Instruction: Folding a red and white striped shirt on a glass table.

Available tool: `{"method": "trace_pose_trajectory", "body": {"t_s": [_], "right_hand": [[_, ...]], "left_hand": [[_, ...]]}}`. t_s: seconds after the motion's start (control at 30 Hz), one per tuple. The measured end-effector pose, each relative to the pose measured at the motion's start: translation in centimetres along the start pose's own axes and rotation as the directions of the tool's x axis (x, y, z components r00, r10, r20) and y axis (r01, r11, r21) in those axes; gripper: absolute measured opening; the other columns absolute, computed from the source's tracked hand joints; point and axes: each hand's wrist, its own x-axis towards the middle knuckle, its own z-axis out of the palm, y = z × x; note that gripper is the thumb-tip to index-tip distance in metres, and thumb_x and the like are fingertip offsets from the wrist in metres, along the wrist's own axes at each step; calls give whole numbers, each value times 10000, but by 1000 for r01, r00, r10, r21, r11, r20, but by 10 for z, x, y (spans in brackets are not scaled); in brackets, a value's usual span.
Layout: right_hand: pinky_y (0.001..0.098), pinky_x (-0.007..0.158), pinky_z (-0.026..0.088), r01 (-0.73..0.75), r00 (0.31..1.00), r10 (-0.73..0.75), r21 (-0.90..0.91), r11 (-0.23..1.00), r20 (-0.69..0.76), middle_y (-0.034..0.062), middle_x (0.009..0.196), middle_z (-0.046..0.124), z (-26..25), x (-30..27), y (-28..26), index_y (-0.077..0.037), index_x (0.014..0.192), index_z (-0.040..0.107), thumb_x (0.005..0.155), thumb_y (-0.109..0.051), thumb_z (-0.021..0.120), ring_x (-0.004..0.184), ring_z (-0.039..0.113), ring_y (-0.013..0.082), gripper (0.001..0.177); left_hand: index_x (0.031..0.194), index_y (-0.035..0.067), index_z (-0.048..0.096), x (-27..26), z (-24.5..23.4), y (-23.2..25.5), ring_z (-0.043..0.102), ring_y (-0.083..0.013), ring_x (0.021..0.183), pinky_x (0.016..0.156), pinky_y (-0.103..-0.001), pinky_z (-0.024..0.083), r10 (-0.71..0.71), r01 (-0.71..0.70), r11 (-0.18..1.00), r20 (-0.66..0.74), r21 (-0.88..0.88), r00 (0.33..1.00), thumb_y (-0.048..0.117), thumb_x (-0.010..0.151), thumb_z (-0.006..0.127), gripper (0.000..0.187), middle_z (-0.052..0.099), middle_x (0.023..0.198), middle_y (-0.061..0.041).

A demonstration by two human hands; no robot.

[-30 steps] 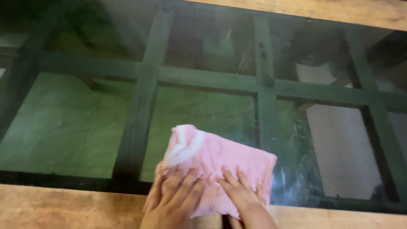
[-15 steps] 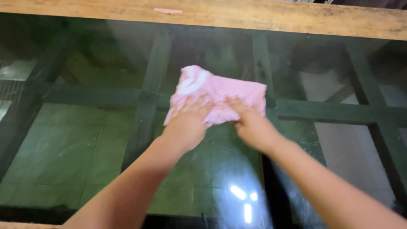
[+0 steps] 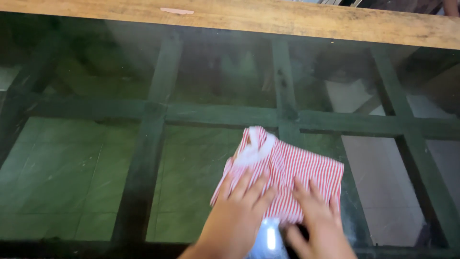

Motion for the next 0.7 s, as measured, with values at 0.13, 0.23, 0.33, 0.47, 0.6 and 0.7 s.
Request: {"method": "trace_pose_trajectory", "body": {"t_s": [0.13,0.23,0.33,0.47,0.6,0.7], "right_hand": [[711,1151,47,-18,995,39,-227,974,87,40,1649,340,24,-7,16,-250,1490,503,590,-466,885,1544,184,348,1001],[665,1161,38,300,899,-398,-403,865,-183,-1,1651,354,13,21,9,-297,1517,460,747,-554,685,1559,220,290,842],[716,1153,14,126,992,-129,-225,966,1,-14,1605,413,-12,70,-4,-314,1464,546,742,-384,766,1536,225,317,758],[645,1183,55,159,983,-172,-184,970,-59,37,1529,497,-24,144,32,-224,1411,574,823,-328,715,1500,309,300,614],[634,1202,125,168,973,-204,-271,948,-111,158,1439,595,-25,236,92,-134,1437,569,907,-383,669,1458,434,334,594],[657,1186,136,228,957,-262,-234,945,-126,198,1448,583,-31,297,122,-79,1469,540,928,-423,644,1463,433,365,649]], "left_hand": [[1470,70,500,-10,-11,4,360,-379,1456,1166,-620,181,-20,31,994,101,-106,995,270,813,689,712,457,1548,-159],[1550,80,422,-5,-14,-6,292,-371,1502,1158,-612,180,-41,66,985,157,-158,987,313,726,787,931,384,1604,-167],[1535,113,414,11,-15,-21,248,-372,1532,1175,-618,180,-134,147,982,111,-117,985,347,688,829,972,347,1622,-194],[1514,83,418,16,7,-42,245,-445,1474,1115,-666,171,-151,146,988,-96,-59,984,514,702,755,979,326,1553,-313],[1482,159,513,0,47,-52,462,-385,1420,1128,-633,324,-75,132,959,-223,250,972,503,942,565,642,483,1484,-301],[1365,240,602,5,56,-49,598,-318,1339,1086,-606,424,-95,203,913,-297,355,950,378,1029,474,385,611,1395,-227]]}}
